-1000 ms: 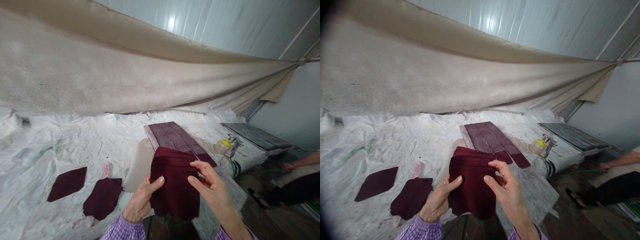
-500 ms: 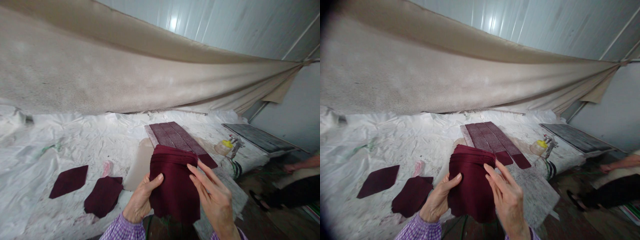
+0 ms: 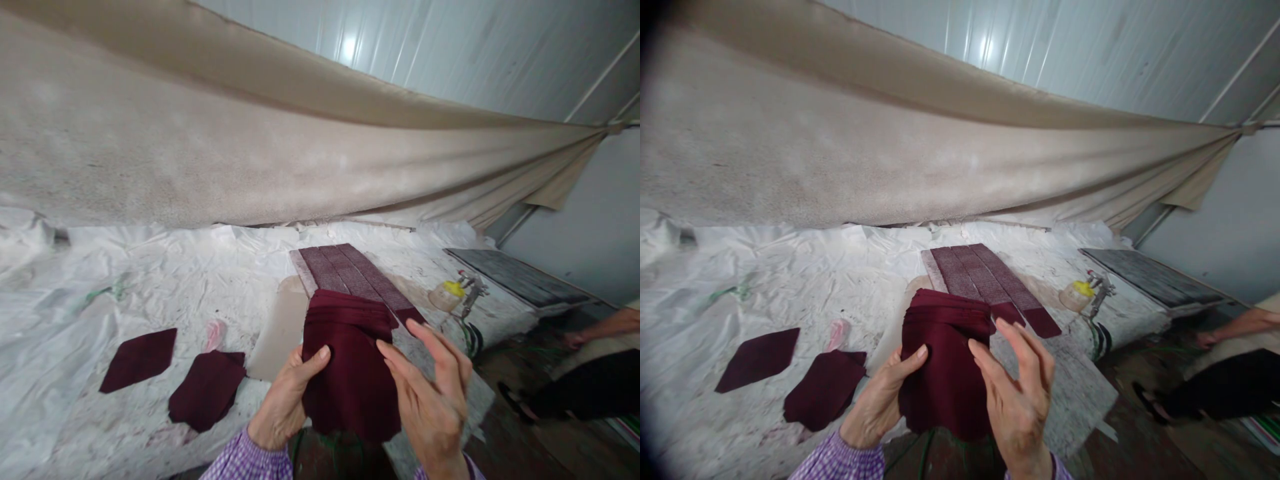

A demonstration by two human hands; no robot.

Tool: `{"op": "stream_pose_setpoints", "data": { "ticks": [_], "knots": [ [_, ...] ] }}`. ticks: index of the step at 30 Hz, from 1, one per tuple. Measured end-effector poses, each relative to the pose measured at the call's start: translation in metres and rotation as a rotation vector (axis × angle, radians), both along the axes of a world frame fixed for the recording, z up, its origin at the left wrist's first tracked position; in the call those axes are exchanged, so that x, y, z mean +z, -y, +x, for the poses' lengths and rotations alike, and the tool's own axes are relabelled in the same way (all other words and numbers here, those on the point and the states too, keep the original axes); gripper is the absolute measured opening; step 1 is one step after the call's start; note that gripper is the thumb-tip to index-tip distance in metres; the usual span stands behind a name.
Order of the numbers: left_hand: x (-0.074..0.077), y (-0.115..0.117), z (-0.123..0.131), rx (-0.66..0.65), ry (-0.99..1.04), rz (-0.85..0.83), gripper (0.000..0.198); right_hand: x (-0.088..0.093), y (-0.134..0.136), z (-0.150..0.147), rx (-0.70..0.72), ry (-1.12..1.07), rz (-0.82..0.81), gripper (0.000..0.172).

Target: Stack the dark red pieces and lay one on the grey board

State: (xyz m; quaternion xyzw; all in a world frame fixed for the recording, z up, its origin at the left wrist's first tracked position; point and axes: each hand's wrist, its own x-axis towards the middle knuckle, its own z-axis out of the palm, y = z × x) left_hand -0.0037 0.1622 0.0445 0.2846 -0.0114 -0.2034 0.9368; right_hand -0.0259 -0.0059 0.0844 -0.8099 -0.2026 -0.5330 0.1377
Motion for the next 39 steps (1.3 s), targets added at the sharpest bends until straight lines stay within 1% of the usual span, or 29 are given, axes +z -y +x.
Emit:
{"op": "stream_pose_setpoints", "data": {
  "ticks": [1,2,5,6,8,10,13,15,18,22,26,28,31,33,39],
  "knots": [
    [0.0,0.001,0.0,0.009,0.002,0.012,0.019,0.0,0.0,-0.001,0.006,0.022,-0.019,0.028],
    [0.0,0.002,0.0,0.021,-0.001,0.026,0.019,0.0,0.001,-0.002,0.041,0.022,-0.029,0.029],
    [0.0,0.004,0.0,0.055,0.003,0.065,0.019,-0.002,0.003,-0.004,0.182,-0.11,0.028,0.024],
    [0.0,0.004,0.0,0.059,0.016,0.071,0.018,-0.003,0.004,-0.005,0.191,-0.161,0.057,0.021],
    [-0.001,0.004,0.0,0.054,0.049,0.066,0.018,-0.005,0.005,-0.004,0.14,-0.217,0.089,0.016],
    [-0.002,0.004,-0.001,0.062,0.068,0.061,0.018,-0.006,0.005,-0.004,0.1,-0.234,0.081,0.018],
    [-0.002,0.003,-0.001,0.09,0.042,0.084,0.017,-0.008,0.002,-0.005,0.165,-0.256,0.033,0.015],
    [-0.002,0.003,0.0,0.104,0.022,0.101,0.018,-0.007,-0.001,-0.005,0.208,-0.233,-0.003,0.017],
    [-0.001,0.001,0.001,0.102,0.052,0.108,0.02,-0.002,-0.004,-0.005,0.222,-0.216,-0.023,0.024],
    [0.0,-0.001,0.001,0.066,0.125,0.158,0.022,0.014,-0.002,-0.002,0.246,-0.329,0.012,0.026],
    [0.001,-0.001,-0.002,0.055,0.163,0.192,0.021,0.024,-0.002,0.0,0.297,-0.405,-0.023,0.019],
    [0.001,-0.001,-0.003,0.061,0.161,0.184,0.02,0.025,-0.003,0.001,0.294,-0.363,-0.073,0.019],
    [0.001,0.0,-0.003,0.055,0.141,0.148,0.019,0.022,-0.004,0.002,0.266,-0.224,-0.174,0.028],
    [0.0,0.0,-0.003,0.053,0.121,0.132,0.018,0.021,-0.003,0.002,0.264,-0.169,-0.229,0.032],
    [0.0,0.0,-0.004,0.031,0.117,0.108,0.017,0.02,0.003,0.003,0.261,-0.118,-0.306,0.034]
  ]
}}
